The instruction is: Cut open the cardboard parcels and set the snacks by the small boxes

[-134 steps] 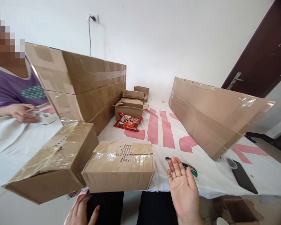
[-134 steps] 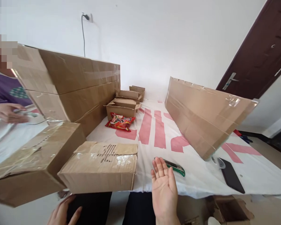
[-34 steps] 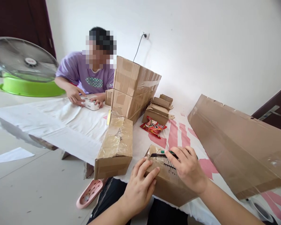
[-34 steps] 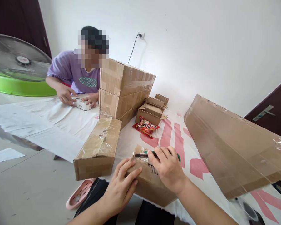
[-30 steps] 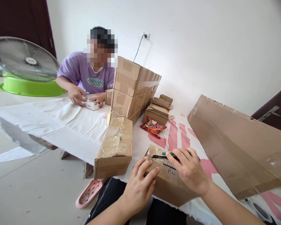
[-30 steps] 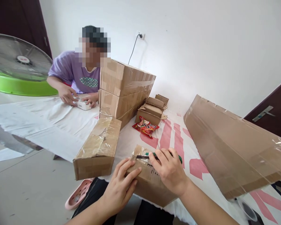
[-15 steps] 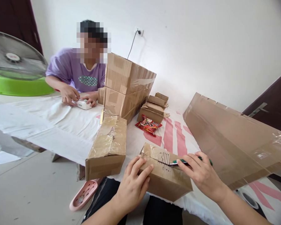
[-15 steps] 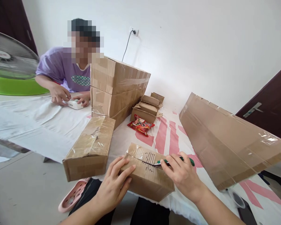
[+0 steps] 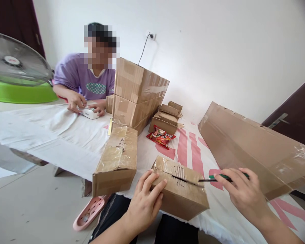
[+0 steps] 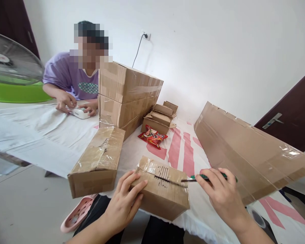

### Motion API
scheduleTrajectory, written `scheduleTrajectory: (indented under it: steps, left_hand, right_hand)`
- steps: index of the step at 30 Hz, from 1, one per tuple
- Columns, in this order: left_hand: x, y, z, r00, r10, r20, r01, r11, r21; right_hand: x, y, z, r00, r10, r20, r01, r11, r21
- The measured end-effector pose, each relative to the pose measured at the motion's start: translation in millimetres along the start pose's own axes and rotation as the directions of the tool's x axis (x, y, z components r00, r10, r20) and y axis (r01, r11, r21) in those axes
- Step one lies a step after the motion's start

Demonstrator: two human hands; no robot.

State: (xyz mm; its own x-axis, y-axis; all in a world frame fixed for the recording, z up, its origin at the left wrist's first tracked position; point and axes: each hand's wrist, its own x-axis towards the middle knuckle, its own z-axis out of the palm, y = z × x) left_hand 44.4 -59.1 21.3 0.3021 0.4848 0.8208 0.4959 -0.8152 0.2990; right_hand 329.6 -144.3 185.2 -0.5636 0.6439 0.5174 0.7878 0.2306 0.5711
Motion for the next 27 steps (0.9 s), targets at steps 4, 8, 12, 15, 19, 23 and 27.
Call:
scheduleTrajectory:
  steps: [4, 8, 12, 15, 19, 23, 27]
  left_hand:
    - [1, 1, -0.6, 1.0, -0.006, -0.013, 0.006, 1.0, -0.009]
    - [3, 2, -2.0, 1.0, -0.018, -0.01, 0.019, 1.0, 0.001]
    - [4, 3, -4.6, 1.0, -0.012, 0.002, 0.012, 1.0, 0.004]
    - [4, 4, -5.3, 1.0, -0.012, -0.008, 0.012, 1.0, 0.016]
    - [3, 3, -4.1, 1.0, -0.012, -0.016, 0.012, 0.999, 0.031]
    - [1, 2, -2.8, 1.0, -0.015, -0.003, 0.015, 0.999, 0.034]
    - [1, 2, -2.9, 1.0, -0.002, -0.005, 0.002, 0.999, 0.042]
  right_hand:
    - [29, -14, 1, 0.992, 0.055, -0.116, -0.046, 0.996, 0.079]
    - [55, -46, 17, 0.998, -0.028, -0.062, 0.039, 0.981, 0.188]
    - [73, -73, 39, 0.997, -0.042, -0.071, 0.056, 0.974, 0.219]
    - [79, -80, 50, 0.994, -0.082, -0.078, 0.097, 0.971, 0.217]
    - [80, -81, 51, 0.985, -0.141, -0.104, 0.159, 0.969, 0.19]
    - [78, -81, 47, 0.983, -0.158, -0.097, 0.173, 0.971, 0.167]
    - [79, -81, 45, 0.978, -0.188, -0.092, 0.2, 0.97, 0.141]
